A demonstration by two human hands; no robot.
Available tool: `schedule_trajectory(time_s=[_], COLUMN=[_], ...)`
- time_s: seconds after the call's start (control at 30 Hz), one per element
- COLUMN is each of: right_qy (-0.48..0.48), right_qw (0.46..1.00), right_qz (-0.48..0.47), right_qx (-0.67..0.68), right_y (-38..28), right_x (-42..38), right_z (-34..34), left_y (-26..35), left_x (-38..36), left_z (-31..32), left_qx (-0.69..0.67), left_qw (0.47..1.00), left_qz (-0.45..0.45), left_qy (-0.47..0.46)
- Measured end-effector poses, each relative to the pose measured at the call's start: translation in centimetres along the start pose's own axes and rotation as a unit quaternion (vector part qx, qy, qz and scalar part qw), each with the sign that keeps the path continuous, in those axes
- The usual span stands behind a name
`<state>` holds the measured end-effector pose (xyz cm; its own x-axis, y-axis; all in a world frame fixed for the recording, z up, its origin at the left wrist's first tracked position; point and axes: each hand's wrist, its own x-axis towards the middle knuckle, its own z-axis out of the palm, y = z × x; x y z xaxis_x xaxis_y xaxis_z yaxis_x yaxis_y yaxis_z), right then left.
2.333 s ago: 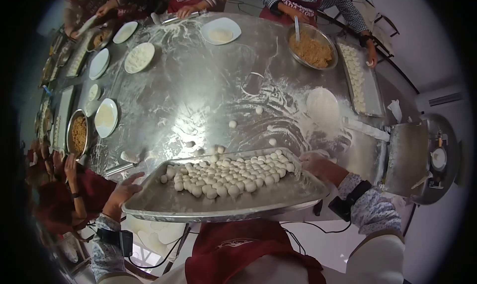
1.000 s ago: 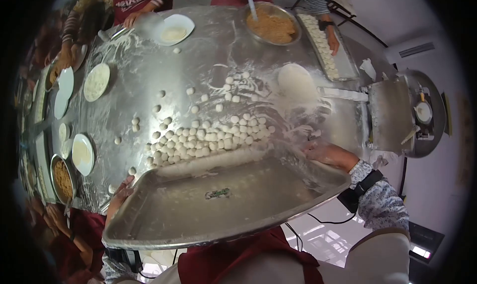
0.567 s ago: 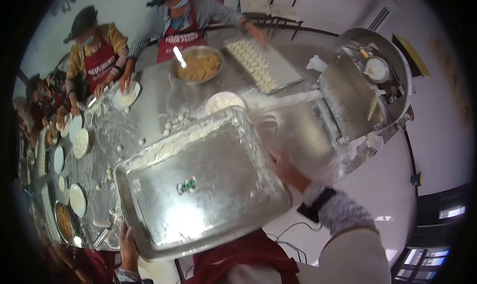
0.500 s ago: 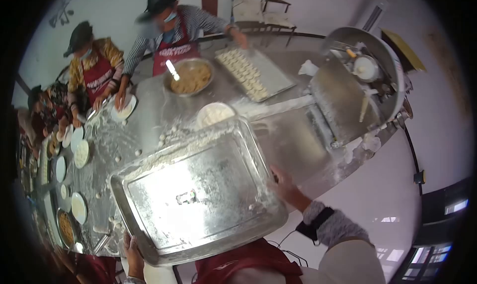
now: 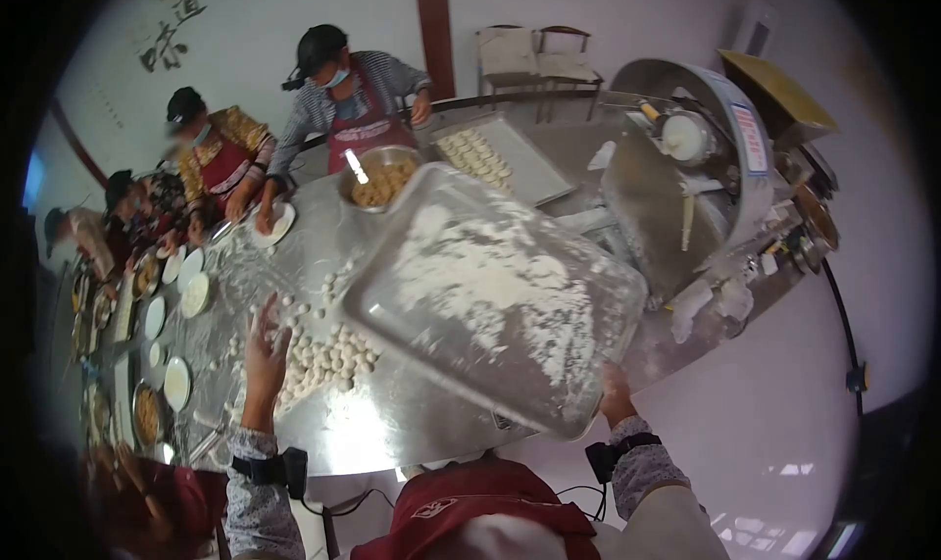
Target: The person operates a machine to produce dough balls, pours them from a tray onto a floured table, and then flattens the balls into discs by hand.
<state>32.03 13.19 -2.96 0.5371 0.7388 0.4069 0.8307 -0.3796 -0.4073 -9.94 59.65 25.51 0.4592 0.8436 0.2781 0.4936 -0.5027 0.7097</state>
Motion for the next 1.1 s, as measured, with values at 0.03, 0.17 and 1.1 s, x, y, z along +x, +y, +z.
schedule_trajectory(time_s=[0.03, 0.17, 1.1], right_qy=[-0.019, 0.007, -0.225], right_qw=[0.999, 0.626, 0.797], right_qz=[0.043, 0.419, 0.319], right_qx=[0.022, 0.658, 0.462], right_y=[1.6, 8.6, -19.1], right_x=[-0.6, 0.0, -2.3], right_z=[1.2, 5.6, 19.8], left_y=[-2.0, -5.7, -7.4], left_x=[-2.0, -14.0, -41.7], left_z=[-1.2, -6.4, -44.2], left_qx=[0.024, 0.027, 0.109], left_qw=[1.000, 0.976, 0.914], left_qz=[-0.020, -0.216, -0.337], left_qy=[-0.006, -0.007, 0.200])
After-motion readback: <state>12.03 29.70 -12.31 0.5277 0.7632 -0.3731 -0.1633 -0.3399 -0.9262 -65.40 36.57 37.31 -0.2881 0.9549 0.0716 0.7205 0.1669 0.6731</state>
